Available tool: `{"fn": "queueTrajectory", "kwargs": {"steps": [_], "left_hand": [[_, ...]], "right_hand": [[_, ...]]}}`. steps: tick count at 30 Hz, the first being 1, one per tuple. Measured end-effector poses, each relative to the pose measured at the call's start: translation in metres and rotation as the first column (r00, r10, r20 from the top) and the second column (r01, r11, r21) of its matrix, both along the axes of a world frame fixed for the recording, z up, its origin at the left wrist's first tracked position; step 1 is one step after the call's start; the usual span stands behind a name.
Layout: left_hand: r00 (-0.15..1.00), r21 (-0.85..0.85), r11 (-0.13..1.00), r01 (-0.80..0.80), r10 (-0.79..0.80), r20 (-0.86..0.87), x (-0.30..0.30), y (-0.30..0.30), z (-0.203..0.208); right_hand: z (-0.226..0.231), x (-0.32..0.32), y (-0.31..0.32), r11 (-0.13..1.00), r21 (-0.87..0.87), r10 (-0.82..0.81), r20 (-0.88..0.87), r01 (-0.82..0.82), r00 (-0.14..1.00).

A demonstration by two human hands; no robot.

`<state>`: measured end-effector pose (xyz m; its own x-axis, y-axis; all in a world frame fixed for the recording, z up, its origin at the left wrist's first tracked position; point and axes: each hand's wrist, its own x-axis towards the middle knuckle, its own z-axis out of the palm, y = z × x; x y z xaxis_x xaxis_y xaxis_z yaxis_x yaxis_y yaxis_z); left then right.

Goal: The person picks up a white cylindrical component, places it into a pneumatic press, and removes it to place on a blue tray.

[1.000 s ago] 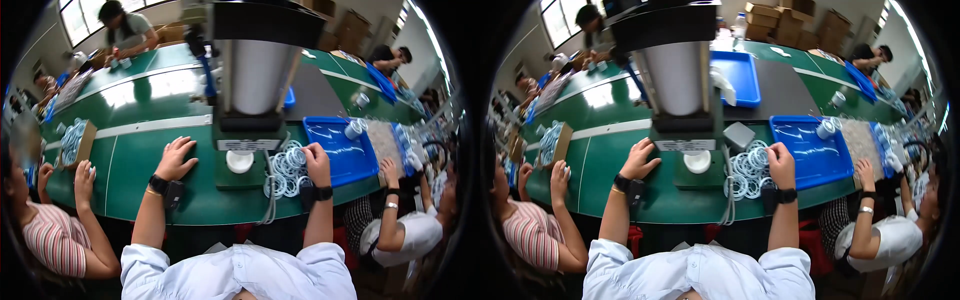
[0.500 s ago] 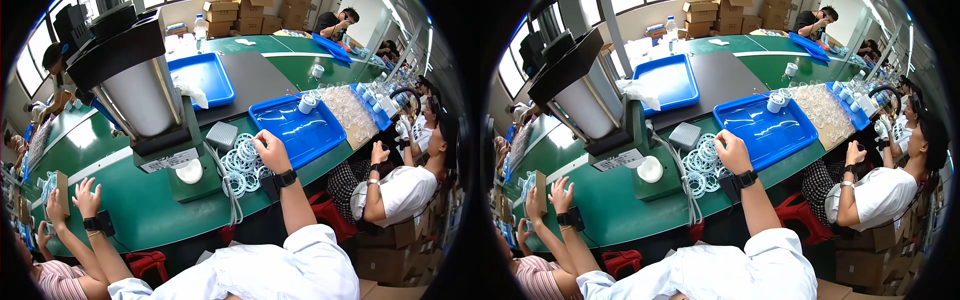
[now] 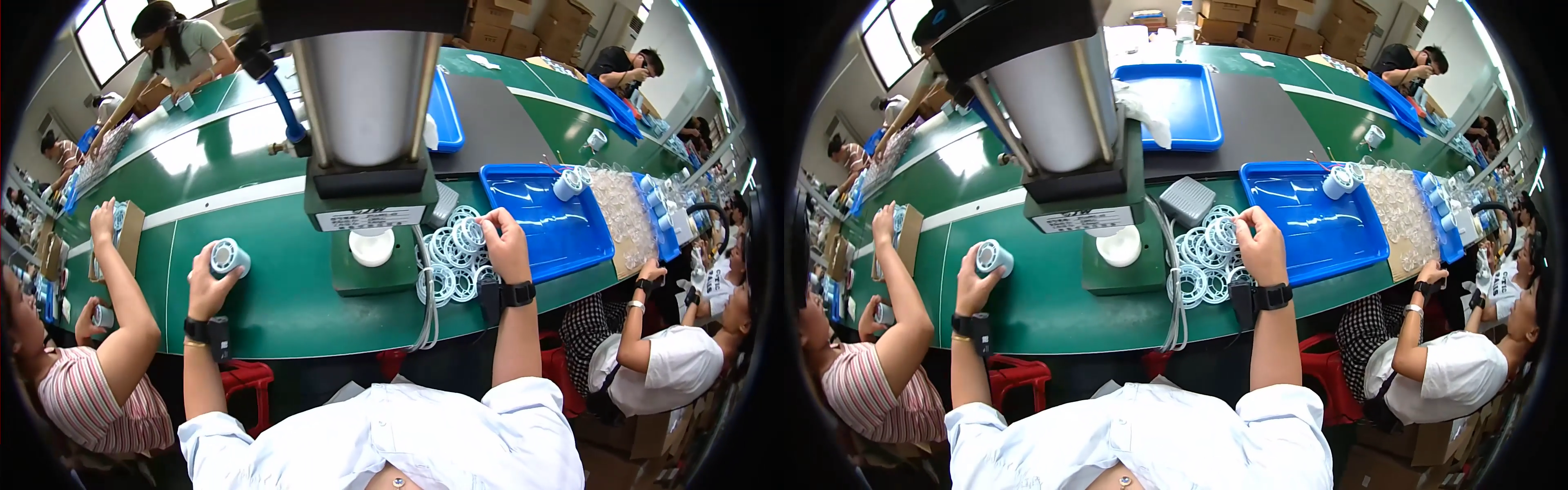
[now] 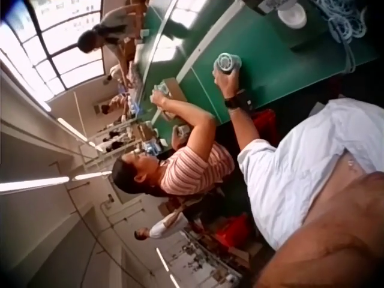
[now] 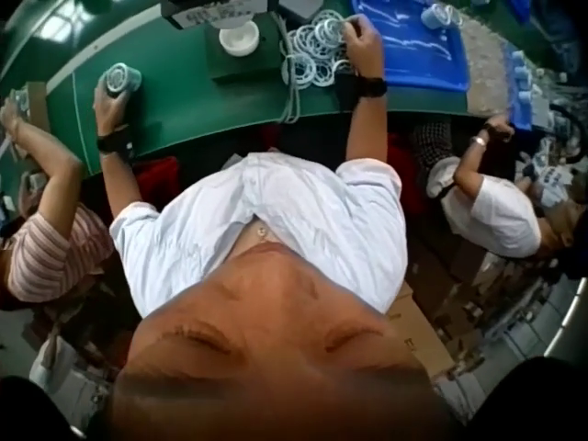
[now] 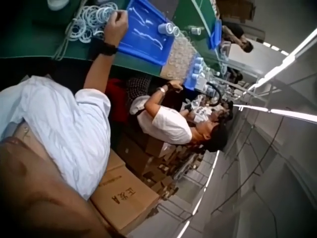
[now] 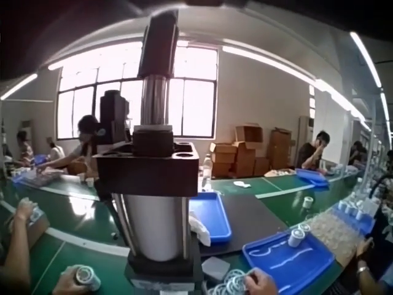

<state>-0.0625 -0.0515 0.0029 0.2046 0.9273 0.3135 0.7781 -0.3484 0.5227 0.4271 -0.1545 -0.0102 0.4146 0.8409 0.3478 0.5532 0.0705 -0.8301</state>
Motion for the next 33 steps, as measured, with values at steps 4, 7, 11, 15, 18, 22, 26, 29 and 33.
{"fn": "queueTrajectory", "kwargs": {"steps": [4,7,11,15,18,22,26,29,33], "left_hand": [[0.875,-0.135,0.954,0.267,-0.181,0.449,0.061,0.003,0.012],[0.849,0.002,0.925,0.380,-0.350,0.395,0.117,-0.014,0.041],[0.794,0.055,0.883,0.467,-0.445,0.414,0.179,-0.021,0.046],[0.857,-0.031,0.884,0.467,-0.443,0.262,0.191,-0.020,0.044],[0.867,-0.057,0.874,0.483,-0.468,0.173,0.191,-0.020,0.045],[0.888,-0.095,0.889,0.447,-0.429,0.165,0.193,-0.019,0.043],[0.906,-0.216,0.895,0.391,-0.415,-0.080,0.186,-0.018,0.041],[0.812,0.033,0.894,0.446,-0.420,0.405,0.148,0.013,0.012],[0.980,-0.060,0.978,0.199,-0.199,0.005,0.098,0.044,-0.001]], "right_hand": [[0.000,0.001,-0.002,1.000,-0.010,0.003,0.014,-0.003,1.000],[0.003,0.000,-0.001,0.998,-0.062,0.018,-0.009,-0.019,1.000],[0.005,0.001,-0.003,0.997,-0.074,0.017,-0.035,-0.019,0.999],[0.006,-0.003,-0.002,0.999,-0.021,0.036,-0.087,-0.038,0.996],[0.011,-0.004,-0.002,0.997,0.045,0.070,-0.155,-0.064,0.985],[0.026,-0.016,0.004,0.978,0.084,0.204,-0.156,-0.193,0.966],[0.026,-0.041,0.013,0.939,-0.142,0.335,0.182,-0.313,0.924],[0.015,-0.047,0.024,0.936,-0.294,0.324,0.499,-0.195,0.804],[0.021,-0.053,0.017,0.904,-0.397,0.354,0.484,-0.160,0.800]]}}
